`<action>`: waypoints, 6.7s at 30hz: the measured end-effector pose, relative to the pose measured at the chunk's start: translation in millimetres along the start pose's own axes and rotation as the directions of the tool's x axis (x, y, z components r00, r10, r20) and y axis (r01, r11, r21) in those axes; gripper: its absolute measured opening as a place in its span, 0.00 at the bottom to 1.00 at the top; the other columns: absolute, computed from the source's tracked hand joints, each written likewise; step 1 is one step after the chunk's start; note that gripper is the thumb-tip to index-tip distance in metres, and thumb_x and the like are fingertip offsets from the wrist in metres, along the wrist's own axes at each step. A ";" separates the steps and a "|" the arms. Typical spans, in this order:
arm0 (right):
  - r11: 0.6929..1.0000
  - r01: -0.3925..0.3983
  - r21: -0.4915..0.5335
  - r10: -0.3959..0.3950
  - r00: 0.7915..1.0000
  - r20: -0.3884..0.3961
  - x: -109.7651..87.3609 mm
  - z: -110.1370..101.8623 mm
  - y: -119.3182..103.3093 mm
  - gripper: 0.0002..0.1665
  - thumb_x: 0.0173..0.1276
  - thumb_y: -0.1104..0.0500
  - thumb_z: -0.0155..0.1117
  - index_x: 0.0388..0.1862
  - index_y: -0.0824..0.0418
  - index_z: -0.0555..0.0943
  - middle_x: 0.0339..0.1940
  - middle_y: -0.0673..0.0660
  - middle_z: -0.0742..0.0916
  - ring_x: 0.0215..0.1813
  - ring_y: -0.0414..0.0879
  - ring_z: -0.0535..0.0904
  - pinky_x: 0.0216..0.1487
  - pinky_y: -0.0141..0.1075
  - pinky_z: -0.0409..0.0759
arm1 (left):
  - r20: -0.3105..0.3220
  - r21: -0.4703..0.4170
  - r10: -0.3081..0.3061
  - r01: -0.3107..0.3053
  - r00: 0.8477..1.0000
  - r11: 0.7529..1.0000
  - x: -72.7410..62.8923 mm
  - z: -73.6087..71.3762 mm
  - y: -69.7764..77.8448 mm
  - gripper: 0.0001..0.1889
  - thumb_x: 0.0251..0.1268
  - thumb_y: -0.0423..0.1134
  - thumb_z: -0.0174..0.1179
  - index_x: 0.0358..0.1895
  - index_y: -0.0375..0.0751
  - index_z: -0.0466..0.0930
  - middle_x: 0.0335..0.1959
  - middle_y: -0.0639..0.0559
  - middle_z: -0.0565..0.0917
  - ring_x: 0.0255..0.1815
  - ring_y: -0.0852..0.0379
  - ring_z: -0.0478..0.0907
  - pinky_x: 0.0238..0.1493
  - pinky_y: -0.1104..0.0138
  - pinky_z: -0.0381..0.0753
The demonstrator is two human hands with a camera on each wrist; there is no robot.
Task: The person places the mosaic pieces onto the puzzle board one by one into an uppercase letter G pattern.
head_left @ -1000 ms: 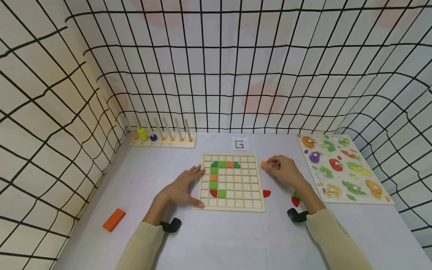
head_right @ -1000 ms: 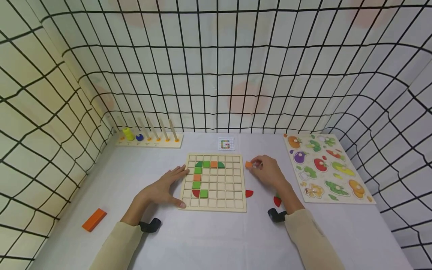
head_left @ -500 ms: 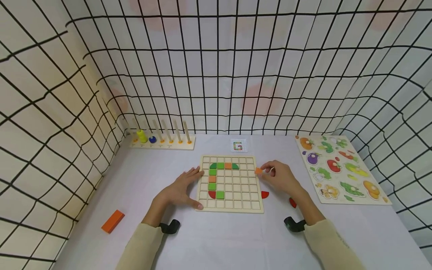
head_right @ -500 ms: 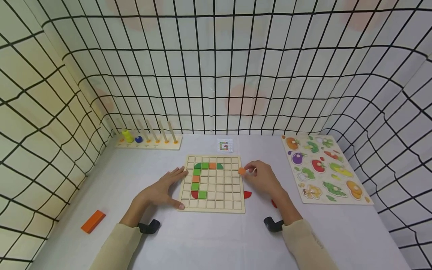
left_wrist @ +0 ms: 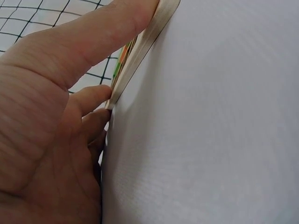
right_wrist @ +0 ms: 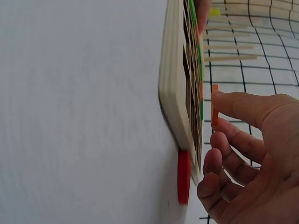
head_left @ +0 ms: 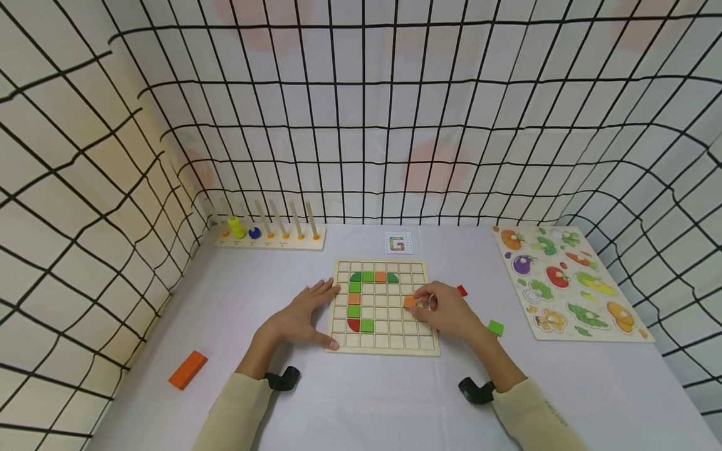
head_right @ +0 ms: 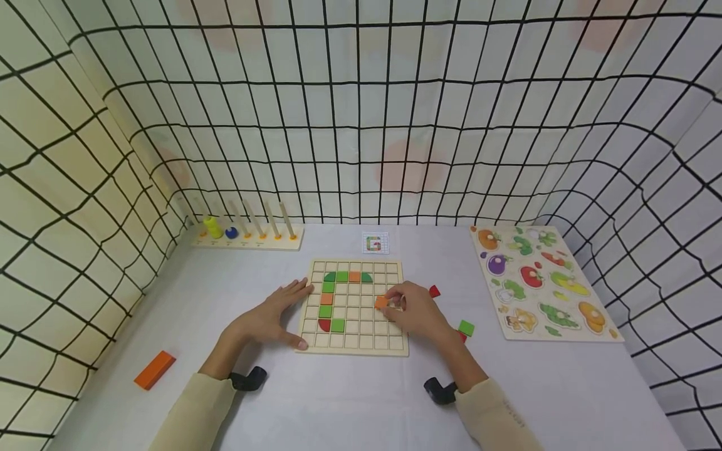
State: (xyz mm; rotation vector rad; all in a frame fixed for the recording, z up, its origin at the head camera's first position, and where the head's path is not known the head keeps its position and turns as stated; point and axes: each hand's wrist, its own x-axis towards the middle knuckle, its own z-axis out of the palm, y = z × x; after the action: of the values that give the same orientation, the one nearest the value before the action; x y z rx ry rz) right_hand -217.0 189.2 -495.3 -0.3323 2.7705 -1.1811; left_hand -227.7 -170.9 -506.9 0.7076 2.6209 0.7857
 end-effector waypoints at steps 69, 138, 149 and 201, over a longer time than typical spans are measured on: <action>0.998 0.005 -0.059 -0.006 1.000 -0.027 -17.7 -16.4 1.6 0.13 0.65 0.57 0.75 0.48 0.58 0.88 0.35 0.51 0.83 0.37 0.46 0.74 0.33 0.32 0.72 | 0.001 -0.025 0.005 -0.005 1.000 1.000 0.8 1.4 1.4 0.66 0.40 0.62 0.81 0.84 0.48 0.53 0.87 0.49 0.48 0.88 0.47 0.40 0.86 0.45 0.40; 0.988 0.152 -0.038 -0.144 0.976 0.165 -18.4 0.0 -13.2 0.13 0.63 0.53 0.78 0.47 0.50 0.89 0.38 0.46 0.84 0.40 0.45 0.76 0.36 0.31 0.74 | 0.005 -0.013 0.002 -0.002 1.000 1.000 0.7 -1.0 2.1 0.66 0.40 0.63 0.81 0.84 0.48 0.53 0.87 0.50 0.48 0.88 0.47 0.40 0.86 0.45 0.40; 0.989 0.132 -0.060 -0.119 0.974 0.192 -12.3 16.5 -20.1 0.13 0.64 0.54 0.77 0.48 0.48 0.89 0.37 0.45 0.83 0.39 0.43 0.75 0.37 0.33 0.75 | 0.005 -0.016 0.007 -0.007 1.000 1.000 2.4 -1.0 2.5 0.66 0.41 0.63 0.81 0.84 0.47 0.53 0.87 0.49 0.48 0.88 0.46 0.40 0.86 0.45 0.40; 0.988 0.128 -0.083 -0.129 0.992 -0.014 -27.9 -23.5 8.7 0.13 0.65 0.55 0.77 0.48 0.54 0.89 0.36 0.47 0.84 0.37 0.42 0.74 0.36 0.31 0.73 | 0.001 -0.018 0.004 -0.004 1.000 1.000 1.4 -1.2 4.7 0.65 0.40 0.62 0.81 0.84 0.47 0.53 0.87 0.49 0.48 0.88 0.46 0.40 0.86 0.45 0.40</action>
State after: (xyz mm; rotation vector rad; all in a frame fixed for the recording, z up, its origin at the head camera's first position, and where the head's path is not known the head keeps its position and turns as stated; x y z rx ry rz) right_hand -195.7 218.3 -484.9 -0.5176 2.8579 -1.1043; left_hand -227.6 -167.2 -503.4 0.7086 2.6085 0.8094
